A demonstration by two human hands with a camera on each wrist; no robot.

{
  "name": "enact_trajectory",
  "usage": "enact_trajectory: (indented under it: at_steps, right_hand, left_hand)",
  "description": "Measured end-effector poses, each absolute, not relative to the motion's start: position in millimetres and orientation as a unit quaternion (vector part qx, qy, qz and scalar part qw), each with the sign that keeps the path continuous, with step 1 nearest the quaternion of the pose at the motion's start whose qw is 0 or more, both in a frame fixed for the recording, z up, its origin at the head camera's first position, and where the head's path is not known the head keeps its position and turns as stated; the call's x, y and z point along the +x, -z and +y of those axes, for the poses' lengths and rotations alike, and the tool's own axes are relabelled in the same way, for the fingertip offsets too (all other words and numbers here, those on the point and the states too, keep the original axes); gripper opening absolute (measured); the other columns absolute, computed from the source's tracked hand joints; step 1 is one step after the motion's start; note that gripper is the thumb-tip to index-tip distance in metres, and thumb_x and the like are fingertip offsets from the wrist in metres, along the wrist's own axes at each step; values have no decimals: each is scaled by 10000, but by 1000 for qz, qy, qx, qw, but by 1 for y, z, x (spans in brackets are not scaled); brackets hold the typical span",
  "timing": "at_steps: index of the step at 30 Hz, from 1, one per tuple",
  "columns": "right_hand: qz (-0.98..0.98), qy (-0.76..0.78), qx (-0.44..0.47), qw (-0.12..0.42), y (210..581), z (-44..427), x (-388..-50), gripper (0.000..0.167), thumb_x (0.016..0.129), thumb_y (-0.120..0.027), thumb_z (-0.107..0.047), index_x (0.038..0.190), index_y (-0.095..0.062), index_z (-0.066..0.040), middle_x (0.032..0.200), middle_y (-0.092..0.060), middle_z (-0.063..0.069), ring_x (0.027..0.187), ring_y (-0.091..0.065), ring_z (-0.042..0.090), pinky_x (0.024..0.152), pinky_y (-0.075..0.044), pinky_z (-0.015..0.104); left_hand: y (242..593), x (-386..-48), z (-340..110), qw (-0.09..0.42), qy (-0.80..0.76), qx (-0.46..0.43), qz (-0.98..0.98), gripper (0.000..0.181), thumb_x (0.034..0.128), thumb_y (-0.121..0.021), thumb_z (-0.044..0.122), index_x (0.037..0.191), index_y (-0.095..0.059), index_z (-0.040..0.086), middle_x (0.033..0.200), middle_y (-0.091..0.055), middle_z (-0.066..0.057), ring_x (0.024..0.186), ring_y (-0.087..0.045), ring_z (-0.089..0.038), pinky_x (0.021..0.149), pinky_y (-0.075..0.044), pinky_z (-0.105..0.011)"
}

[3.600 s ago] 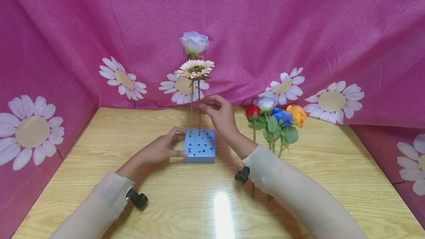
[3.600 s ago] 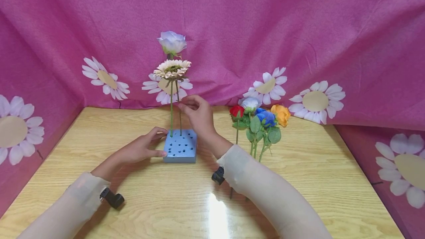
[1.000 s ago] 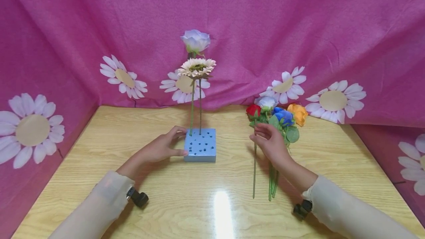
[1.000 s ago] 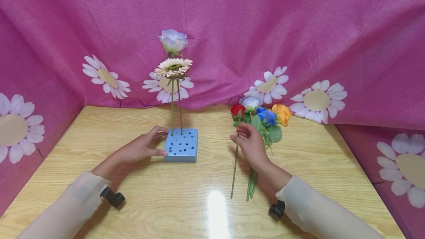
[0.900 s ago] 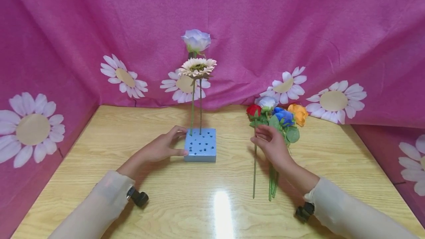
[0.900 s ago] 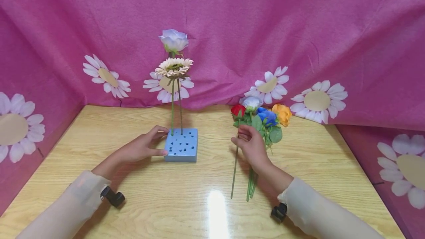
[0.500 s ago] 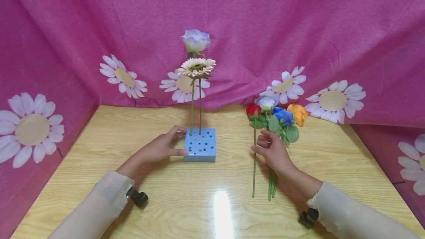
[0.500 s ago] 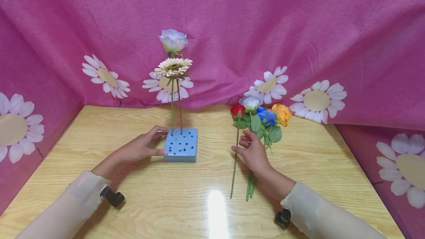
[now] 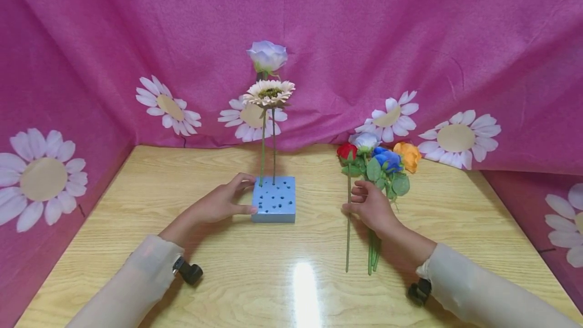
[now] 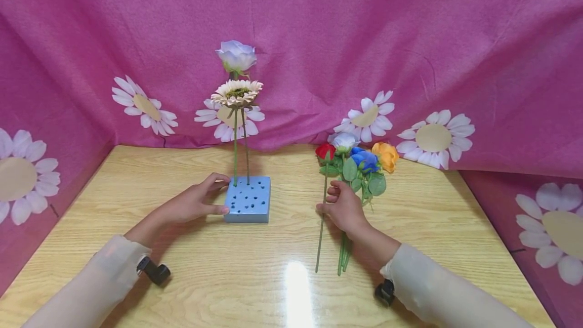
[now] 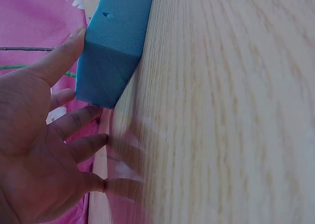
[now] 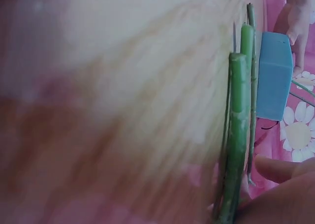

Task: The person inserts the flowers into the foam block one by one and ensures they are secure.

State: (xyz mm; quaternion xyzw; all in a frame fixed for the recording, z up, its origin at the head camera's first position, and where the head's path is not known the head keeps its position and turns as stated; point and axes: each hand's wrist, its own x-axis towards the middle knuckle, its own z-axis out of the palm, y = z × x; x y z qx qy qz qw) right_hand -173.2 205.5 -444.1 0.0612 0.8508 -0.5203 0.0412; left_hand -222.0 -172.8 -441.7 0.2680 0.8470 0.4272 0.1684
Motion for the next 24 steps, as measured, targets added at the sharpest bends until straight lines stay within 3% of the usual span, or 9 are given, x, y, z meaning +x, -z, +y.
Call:
enact_trajectory:
  at_steps: [6, 13, 19, 24]
  right_hand:
    - [841, 535, 60, 53, 443, 207, -175, 746, 835, -780, 61, 1466, -390, 148, 1345, -577, 310, 1167, -626, 381, 851, -557, 219]
    - [819, 566, 49, 81, 439, 211, -178, 620, 909, -734, -1, 1434, -443, 154, 1269, -644, 318, 937, -700, 142, 740, -566, 195]
    - [820, 563, 47, 96, 434, 214, -180, 467, 941, -728, -78, 1336, -581, 123, 1160, -713, 234, 876, -680, 92, 760, -540, 196]
    - [784, 608, 52, 115, 432, 214, -181, 424, 988, -679, -71, 1336, -570, 144, 1199, -691, 216, 911, -700, 89, 814, -566, 203]
  left_hand:
    - [441, -222, -173, 166, -425, 270, 848, 654, 929, -791, 241, 1436, -395, 121, 1570, -460, -200, 1485, -399, -371, 1230, -259, -562]
    - [440, -222, -173, 166, -424, 271, 848, 650, 931, -787, 240, 1434, -392, 126, 1570, -456, -207, 1483, -401, -378, 1227, -264, -564]
    - [441, -221, -173, 168, -426, 269, 847, 645, 936, -783, 242, 1434, -392, 121, 1568, -456, -214, 1483, -396, -387, 1230, -252, -567]
    - [440, -221, -173, 169, -427, 269, 847, 644, 935, -783, 240, 1435, -395, 119, 1567, -458, -212, 1484, -396, -386, 1230, -253, -568]
